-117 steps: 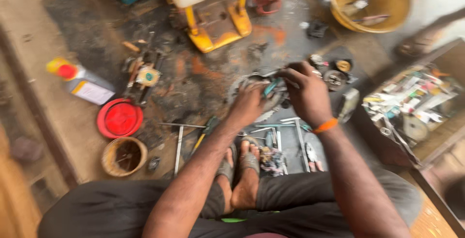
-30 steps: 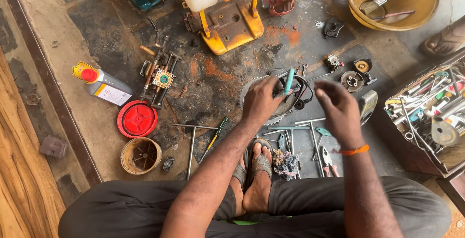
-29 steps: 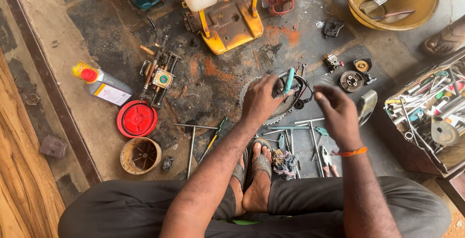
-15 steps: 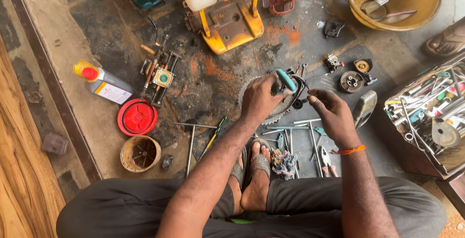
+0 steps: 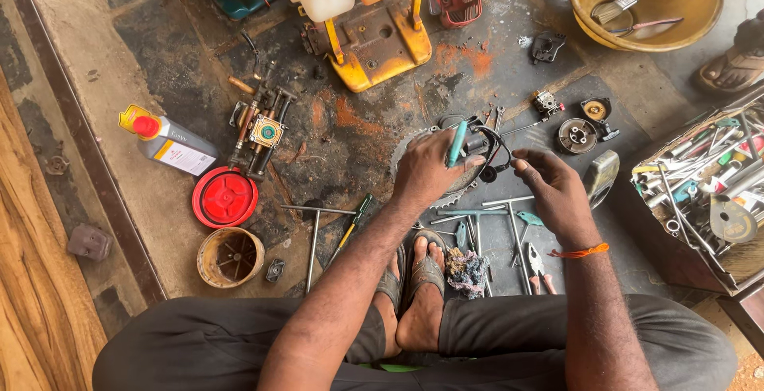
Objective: The person sits on the floor and cleans a small engine component using a brush and rag. They then place the component into a larger metal housing and use a hammer to tap it into place.
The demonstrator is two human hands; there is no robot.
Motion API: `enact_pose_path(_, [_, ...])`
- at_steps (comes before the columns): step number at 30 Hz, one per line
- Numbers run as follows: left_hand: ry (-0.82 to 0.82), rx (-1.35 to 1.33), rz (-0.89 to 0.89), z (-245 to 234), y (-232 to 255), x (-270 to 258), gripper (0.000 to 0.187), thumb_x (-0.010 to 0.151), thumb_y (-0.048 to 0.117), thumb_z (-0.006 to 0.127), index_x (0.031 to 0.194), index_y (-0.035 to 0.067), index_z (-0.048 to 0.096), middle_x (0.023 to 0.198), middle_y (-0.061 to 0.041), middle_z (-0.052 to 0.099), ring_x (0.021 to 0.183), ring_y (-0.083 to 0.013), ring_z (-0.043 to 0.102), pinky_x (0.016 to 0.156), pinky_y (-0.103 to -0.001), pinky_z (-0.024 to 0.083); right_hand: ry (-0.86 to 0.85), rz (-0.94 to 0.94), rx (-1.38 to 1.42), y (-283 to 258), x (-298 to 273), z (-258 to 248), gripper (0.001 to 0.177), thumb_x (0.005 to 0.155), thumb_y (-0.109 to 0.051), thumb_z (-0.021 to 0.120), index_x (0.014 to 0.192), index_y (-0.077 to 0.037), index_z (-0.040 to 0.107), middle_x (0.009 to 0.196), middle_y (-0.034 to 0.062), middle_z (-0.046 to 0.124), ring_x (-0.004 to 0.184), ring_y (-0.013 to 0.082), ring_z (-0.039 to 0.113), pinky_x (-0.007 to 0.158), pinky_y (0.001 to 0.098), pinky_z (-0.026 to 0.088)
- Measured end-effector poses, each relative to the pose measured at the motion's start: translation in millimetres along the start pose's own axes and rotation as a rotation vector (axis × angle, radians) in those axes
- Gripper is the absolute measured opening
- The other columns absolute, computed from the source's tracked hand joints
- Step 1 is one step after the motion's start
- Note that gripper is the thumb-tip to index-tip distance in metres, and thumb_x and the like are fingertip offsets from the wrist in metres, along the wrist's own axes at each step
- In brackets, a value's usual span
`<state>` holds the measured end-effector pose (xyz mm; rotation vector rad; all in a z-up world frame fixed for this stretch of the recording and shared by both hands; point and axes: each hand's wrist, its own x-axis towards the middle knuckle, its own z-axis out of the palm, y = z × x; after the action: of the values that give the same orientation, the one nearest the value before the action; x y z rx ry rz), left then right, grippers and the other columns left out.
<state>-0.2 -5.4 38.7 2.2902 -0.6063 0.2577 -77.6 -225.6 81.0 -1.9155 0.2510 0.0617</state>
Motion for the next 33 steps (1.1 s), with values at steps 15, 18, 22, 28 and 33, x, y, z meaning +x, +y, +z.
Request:
enact_pose_path(15, [-0.091,0.168,0.081,-26.4,-11.0,-5.9,0.097,0.069,0.06,0.088,0.139,0.003,0.052,0.141,-0.023,0.057,0.131,-0.039,0.054,0.112,-0.056,0.041,-0.058,-0.551,-0.885,-122.8,12.1,56.5,0.038,0.097,-0.044,0.063,0.116,-0.011,0.067,0.098,0.0121,0.075,0.076,0.0324,0.073,0.065,0.0445,0.057])
enact_pose_path(18, [-0.24,0.229,-0.038,-38.9,-19.5,-25.1,0.149,0.053,0.081,0.086,0.154,0.0,0.01,0.154,-0.033,0.027,0.143,-0.0489,0.033,0.116,-0.062,0.026,-0.153,-0.513,-0.94,-125.6,21.4,50.7,0.028,0.103,-0.039,0.062,0.109,-0.012,0.066,0.088,0.011,0.073,0.075,0.0325,0.072,0.067,0.0468,0.056])
enact_pose_path(22, [-0.331,0.192,-0.075,-28.5,-29.9,-36.3,0.153,0.058,0.08,0.085,0.156,0.002,-0.001,0.159,-0.038,0.021,0.145,-0.0523,0.034,0.115,-0.059,0.03,-0.039,-0.593,-0.805,-123.8,14.5,39.0,0.025,0.103,-0.032,0.065,0.11,-0.008,0.065,0.09,0.0135,0.071,0.075,0.0332,0.071,0.065,0.0466,0.055])
enact_pose_path(28, [-0.273,0.151,-0.155,-14.8,-31.2,-45.9,0.147,0.064,0.076,0.083,0.159,-0.002,0.002,0.152,-0.033,0.035,0.14,-0.0453,0.044,0.117,-0.056,0.038,-0.006,-0.528,-0.734,-96.5,8.4,57.5,0.026,0.102,-0.029,0.066,0.112,-0.005,0.065,0.089,0.0156,0.071,0.075,0.0354,0.07,0.064,0.0466,0.054])
enact_pose_path(33, [-0.253,0.14,-0.141,-15.6,-28.4,-49.5,0.146,0.067,0.075,0.083,0.158,-0.004,0.002,0.149,-0.033,0.035,0.14,-0.0449,0.043,0.117,-0.055,0.038,0.023,-0.45,-0.679,-84.8,10.6,69.0,0.026,0.103,-0.029,0.065,0.112,-0.005,0.066,0.091,0.0161,0.071,0.08,0.0378,0.07,0.066,0.0483,0.052])
